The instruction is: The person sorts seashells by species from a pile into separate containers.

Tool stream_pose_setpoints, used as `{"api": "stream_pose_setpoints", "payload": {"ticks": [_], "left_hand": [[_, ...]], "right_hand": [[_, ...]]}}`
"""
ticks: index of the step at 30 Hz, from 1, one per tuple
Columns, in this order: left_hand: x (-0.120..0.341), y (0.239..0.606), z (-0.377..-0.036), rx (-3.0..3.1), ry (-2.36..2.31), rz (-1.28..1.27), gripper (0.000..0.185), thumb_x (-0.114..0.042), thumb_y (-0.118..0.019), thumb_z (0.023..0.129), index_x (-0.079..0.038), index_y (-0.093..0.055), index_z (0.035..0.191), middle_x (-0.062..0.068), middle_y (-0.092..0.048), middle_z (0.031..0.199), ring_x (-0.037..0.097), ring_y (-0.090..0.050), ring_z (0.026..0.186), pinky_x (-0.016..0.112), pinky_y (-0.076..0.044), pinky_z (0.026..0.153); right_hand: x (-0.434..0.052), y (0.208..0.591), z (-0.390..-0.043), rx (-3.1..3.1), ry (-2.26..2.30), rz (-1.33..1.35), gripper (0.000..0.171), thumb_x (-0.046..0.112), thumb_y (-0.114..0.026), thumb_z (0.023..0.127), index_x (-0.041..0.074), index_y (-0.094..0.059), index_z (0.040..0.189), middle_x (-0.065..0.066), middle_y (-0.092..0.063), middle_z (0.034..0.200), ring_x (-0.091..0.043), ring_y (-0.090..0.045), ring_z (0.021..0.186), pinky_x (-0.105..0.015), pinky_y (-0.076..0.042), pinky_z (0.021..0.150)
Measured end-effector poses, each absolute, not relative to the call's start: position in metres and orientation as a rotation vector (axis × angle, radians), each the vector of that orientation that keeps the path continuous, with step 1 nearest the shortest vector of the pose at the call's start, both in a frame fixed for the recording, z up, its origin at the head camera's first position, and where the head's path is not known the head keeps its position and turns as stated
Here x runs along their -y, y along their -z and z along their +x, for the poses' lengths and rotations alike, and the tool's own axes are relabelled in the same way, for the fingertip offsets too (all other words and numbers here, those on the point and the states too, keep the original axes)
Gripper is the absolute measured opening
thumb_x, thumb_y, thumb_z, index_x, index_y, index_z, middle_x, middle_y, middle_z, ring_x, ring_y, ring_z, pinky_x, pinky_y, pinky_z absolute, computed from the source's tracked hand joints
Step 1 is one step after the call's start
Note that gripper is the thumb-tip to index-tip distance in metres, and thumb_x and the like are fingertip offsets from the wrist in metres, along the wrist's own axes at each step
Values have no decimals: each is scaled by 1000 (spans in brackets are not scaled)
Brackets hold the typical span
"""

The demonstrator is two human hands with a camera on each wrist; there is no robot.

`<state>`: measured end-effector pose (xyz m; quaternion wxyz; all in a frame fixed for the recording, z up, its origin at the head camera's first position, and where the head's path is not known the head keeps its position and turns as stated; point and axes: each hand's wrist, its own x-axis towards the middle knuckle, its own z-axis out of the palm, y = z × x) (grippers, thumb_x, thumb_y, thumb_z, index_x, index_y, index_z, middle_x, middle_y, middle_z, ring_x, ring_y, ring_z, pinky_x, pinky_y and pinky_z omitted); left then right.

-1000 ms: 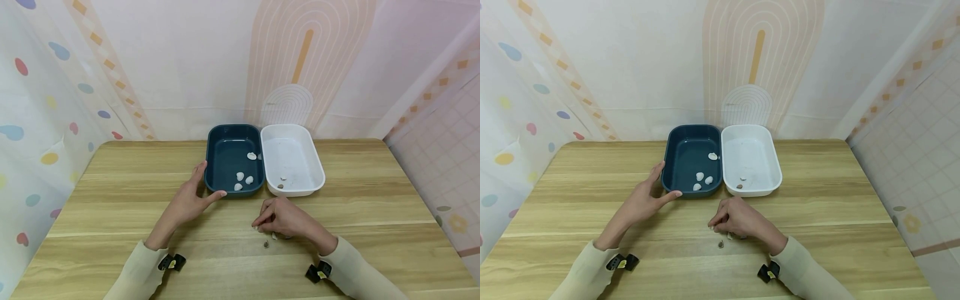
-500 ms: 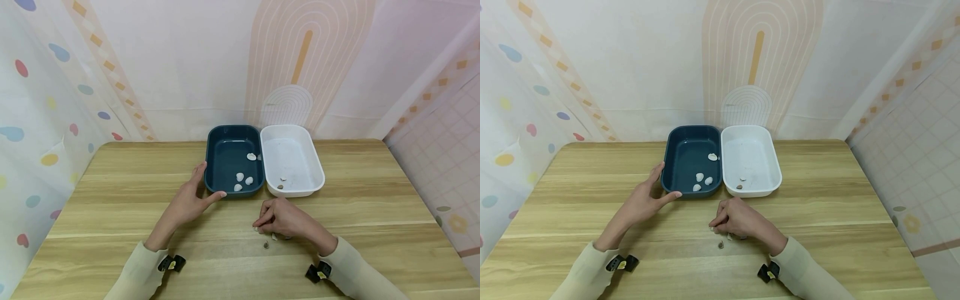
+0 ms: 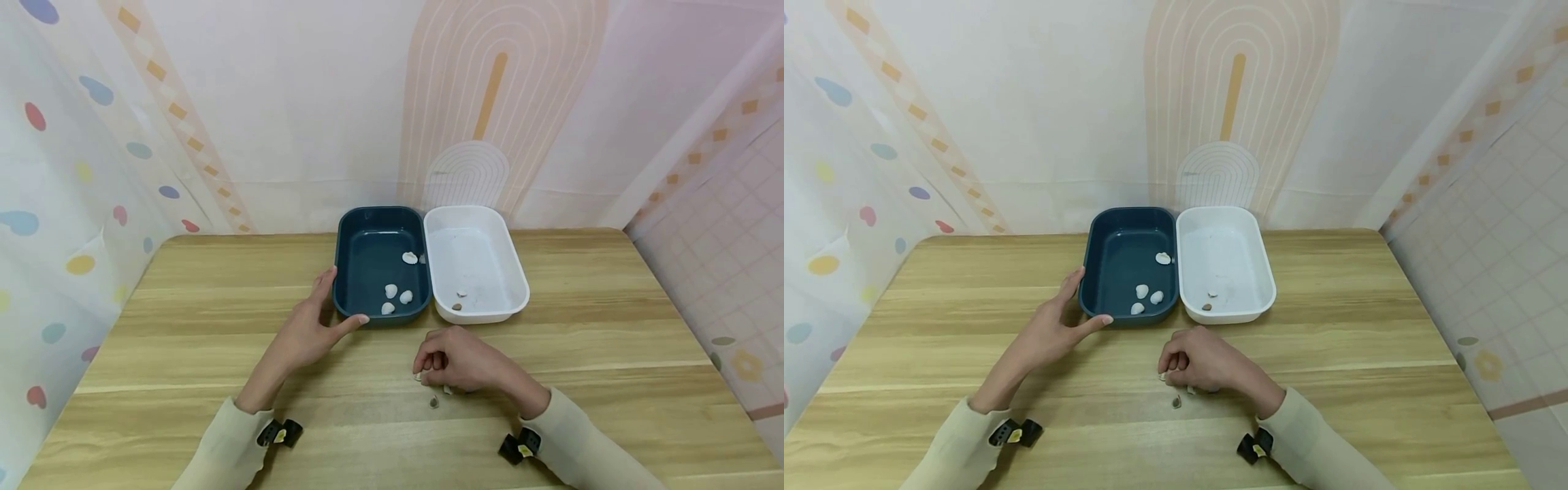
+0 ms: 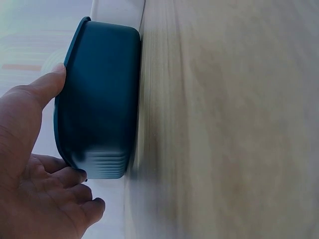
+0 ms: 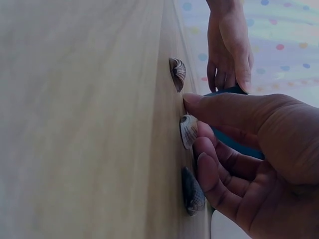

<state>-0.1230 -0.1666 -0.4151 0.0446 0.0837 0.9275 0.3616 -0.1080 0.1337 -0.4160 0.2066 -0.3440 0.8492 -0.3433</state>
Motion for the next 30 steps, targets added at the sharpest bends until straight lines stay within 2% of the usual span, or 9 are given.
{"api": "stream_pose_setpoints", "payload": {"ticks": [13,24,30], "left_hand": [[167,417,-123,-2832,-1115,249,111,-73,-66,86,-21,-9,167,14,-14,173,38,-23,157,63,-31,121],[166,417,-123,-2832,-1125,257,110,-68,-68,88,-21,-9,167,13,-13,173,37,-22,158,63,-31,122],[167,417,-123,-2834,-1114,251,111,-72,-66,87,-21,-8,167,13,-14,173,38,-23,157,63,-31,121]], "right_hand": [[-131,416,-105,-2377,946,-991,12,9,-79,88,19,-73,90,5,-66,86,-3,-59,75,-18,-53,69],[-132,412,-104,-2335,985,-990,12,6,-76,89,18,-73,91,12,-65,82,1,-60,71,-19,-55,67],[-133,405,-103,-2346,994,-991,12,6,-74,90,18,-73,90,13,-66,80,0,-60,71,-19,-55,67]]}}
